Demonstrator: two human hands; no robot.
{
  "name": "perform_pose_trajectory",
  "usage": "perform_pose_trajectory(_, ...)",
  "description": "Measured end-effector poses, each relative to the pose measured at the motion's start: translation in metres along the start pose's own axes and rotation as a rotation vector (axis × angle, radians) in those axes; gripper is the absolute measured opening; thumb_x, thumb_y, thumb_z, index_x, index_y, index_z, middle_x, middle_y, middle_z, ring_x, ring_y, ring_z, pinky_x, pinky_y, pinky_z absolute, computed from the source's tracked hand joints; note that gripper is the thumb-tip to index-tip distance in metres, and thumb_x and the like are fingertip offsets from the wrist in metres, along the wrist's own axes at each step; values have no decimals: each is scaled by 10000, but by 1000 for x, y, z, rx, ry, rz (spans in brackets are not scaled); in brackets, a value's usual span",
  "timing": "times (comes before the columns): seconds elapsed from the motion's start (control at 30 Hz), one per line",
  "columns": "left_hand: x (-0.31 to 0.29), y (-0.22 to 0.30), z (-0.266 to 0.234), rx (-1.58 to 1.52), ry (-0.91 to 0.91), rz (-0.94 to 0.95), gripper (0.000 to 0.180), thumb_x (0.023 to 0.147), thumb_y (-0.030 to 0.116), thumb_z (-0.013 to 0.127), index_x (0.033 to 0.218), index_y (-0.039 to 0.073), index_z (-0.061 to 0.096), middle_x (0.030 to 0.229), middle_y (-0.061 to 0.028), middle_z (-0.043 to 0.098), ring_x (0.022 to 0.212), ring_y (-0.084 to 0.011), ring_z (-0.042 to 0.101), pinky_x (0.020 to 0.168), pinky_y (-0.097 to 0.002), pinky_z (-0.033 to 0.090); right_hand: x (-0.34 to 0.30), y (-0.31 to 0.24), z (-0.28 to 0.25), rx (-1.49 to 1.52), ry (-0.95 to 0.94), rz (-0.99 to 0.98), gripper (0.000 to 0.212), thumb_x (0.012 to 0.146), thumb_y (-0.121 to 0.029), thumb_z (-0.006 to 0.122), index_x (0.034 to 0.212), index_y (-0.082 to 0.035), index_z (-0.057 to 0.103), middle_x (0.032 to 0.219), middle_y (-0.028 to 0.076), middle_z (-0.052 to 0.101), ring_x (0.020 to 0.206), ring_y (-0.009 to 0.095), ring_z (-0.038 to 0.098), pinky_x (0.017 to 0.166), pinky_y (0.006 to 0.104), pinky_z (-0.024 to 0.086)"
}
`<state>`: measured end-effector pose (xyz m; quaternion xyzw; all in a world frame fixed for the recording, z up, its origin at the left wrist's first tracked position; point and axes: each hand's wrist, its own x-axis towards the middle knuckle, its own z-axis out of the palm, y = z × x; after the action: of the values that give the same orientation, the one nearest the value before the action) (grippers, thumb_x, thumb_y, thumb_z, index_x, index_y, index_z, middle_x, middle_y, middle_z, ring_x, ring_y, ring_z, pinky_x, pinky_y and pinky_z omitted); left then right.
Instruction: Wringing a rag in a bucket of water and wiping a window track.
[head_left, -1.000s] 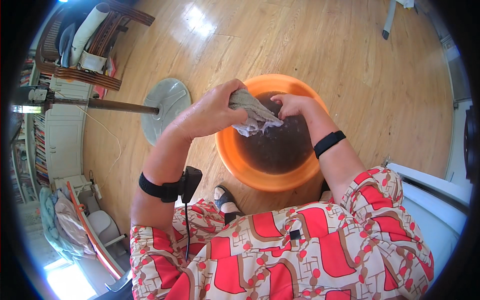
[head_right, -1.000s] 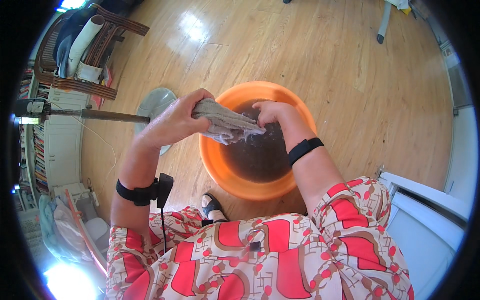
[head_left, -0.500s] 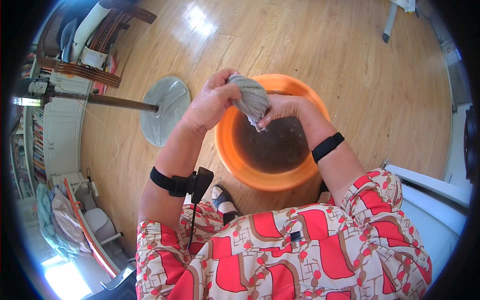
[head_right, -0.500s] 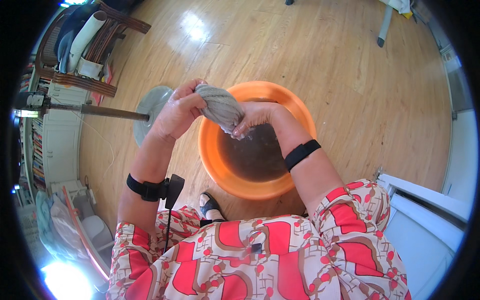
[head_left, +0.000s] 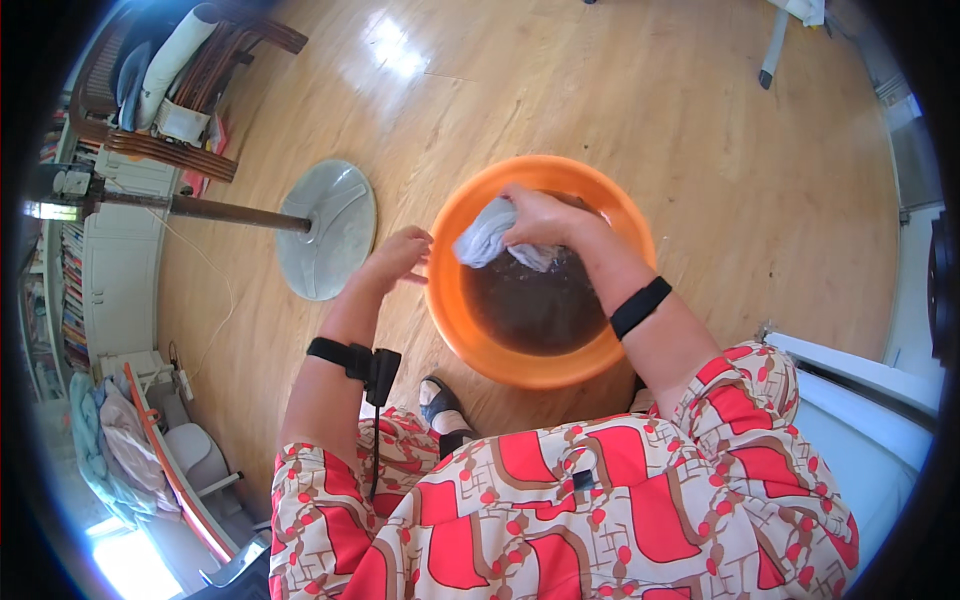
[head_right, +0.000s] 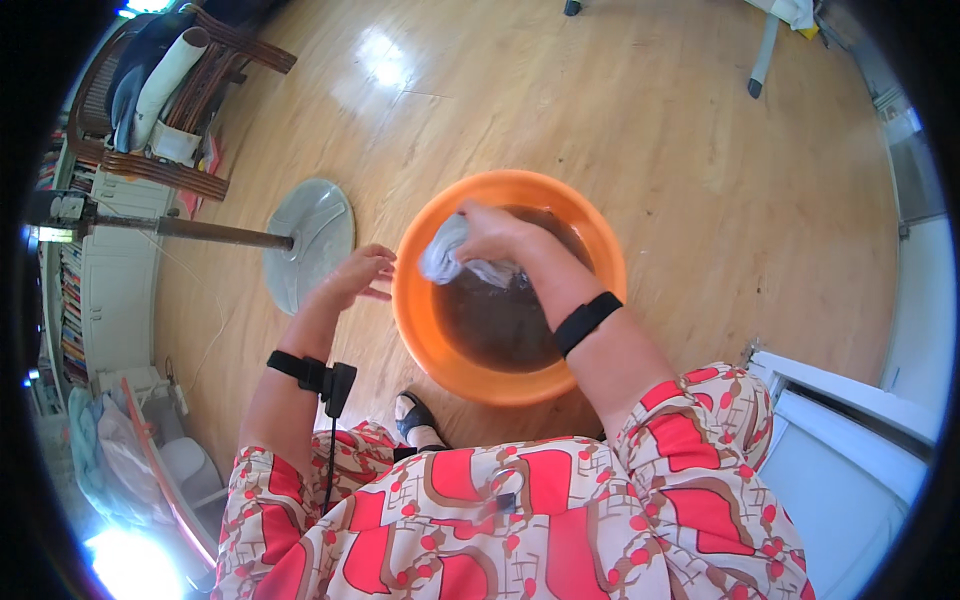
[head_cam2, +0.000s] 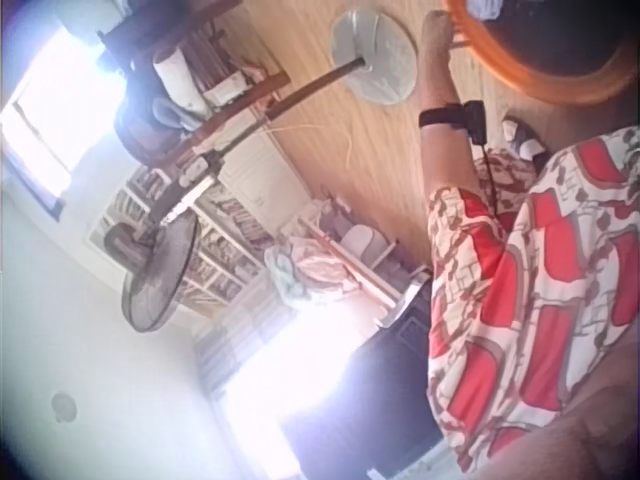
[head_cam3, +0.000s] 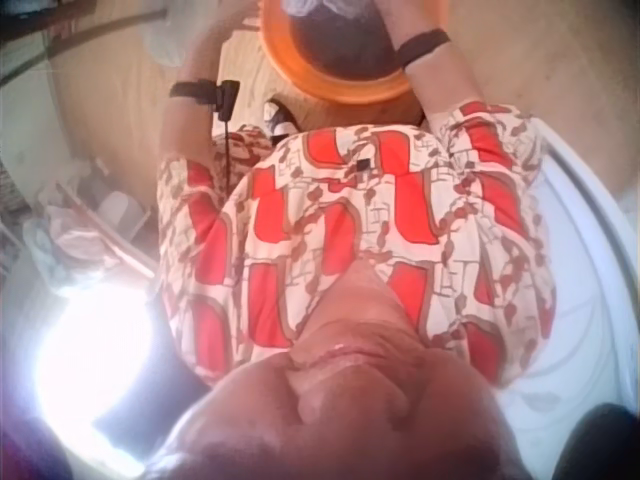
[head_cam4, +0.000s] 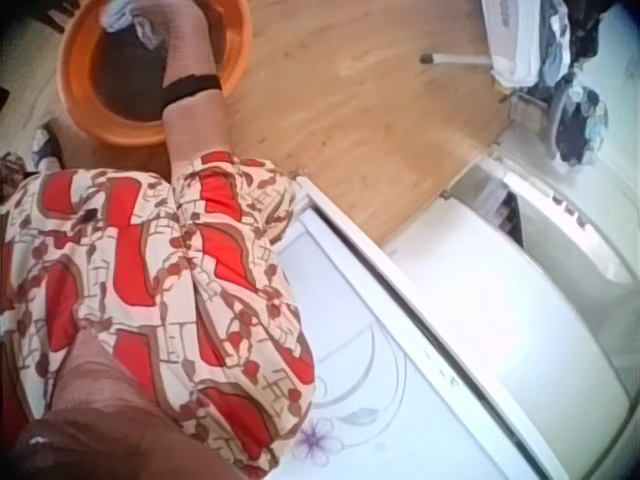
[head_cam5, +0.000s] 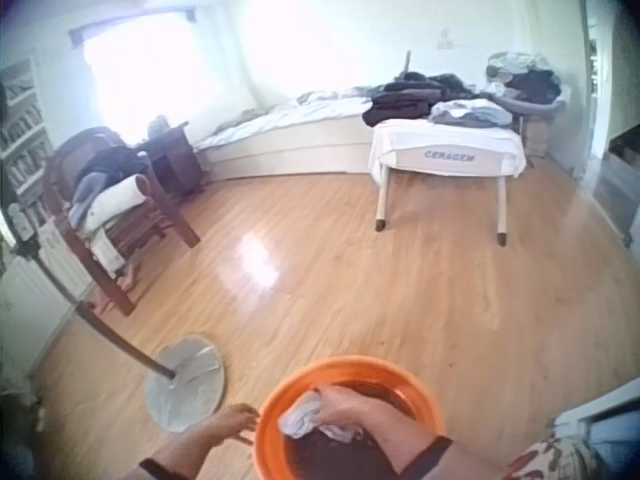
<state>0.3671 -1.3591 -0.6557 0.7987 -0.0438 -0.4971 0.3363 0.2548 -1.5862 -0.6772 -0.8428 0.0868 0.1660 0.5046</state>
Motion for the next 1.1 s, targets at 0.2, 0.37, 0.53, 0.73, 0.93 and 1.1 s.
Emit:
perform_pose_trajectory(0.2,3,12,69,-897,-313,-358,815,831,702,283,1286,28,332,1194,-343,426,1138,-476,438,915,-578,403,0,-25,13,-223,10,57,576,643,-175,685,1161,-21,482,1064,210,592,1025,328,569,853,378,469)
perform_pose_trajectory(0.37,12,6,102,-1132,-573,-293,885,814,738,196,1339,35,311,1291,-332,372,1163,-486,413,972,-587,343,-6,-31,7,-172,-95,-16,567,618,-177,672,1133,-33,486,1010,192,605,968,329,583,817,396,473)
perform_pose_trajectory(0.53,18,0,109,-1340,-376,106,503,890,306,446,1281,8,339,1251,-214,436,1138,-387,468,953,-549,409,-2,-21,-12,-165,-462,-107,460,635,-275,702,996,-20,576,942,112,616,878,227,587,796,322,459)
perform_pose_trajectory(0.73,14,-5,113,-1489,-309,-66,492,799,45,498,1274,29,373,1282,-193,434,1175,-361,441,968,-514,410,-5,45,-23,569,31,325,688,740,-656,571,1127,-88,537,1142,62,532,1089,213,473,886,407,426)
perform_pose_trajectory(0.93,7,6,126,-1480,-388,160,497,808,56,484,1289,26,360,1289,-191,439,1186,-366,440,990,-517,387,-18,86,36,1276,-332,495,940,660,-811,459,1268,-94,434,1238,133,490,1117,296,486,906,511,425)
perform_pose_trajectory(1.1,-15,16,144,-1360,-584,190,485,825,58,507,1285,10,360,1242,-189,481,1147,-364,478,994,-516,386,-14,67,31,1721,-140,196,762,731,-711,507,1273,-179,444,1246,111,494,1183,251,458,922,461,427)
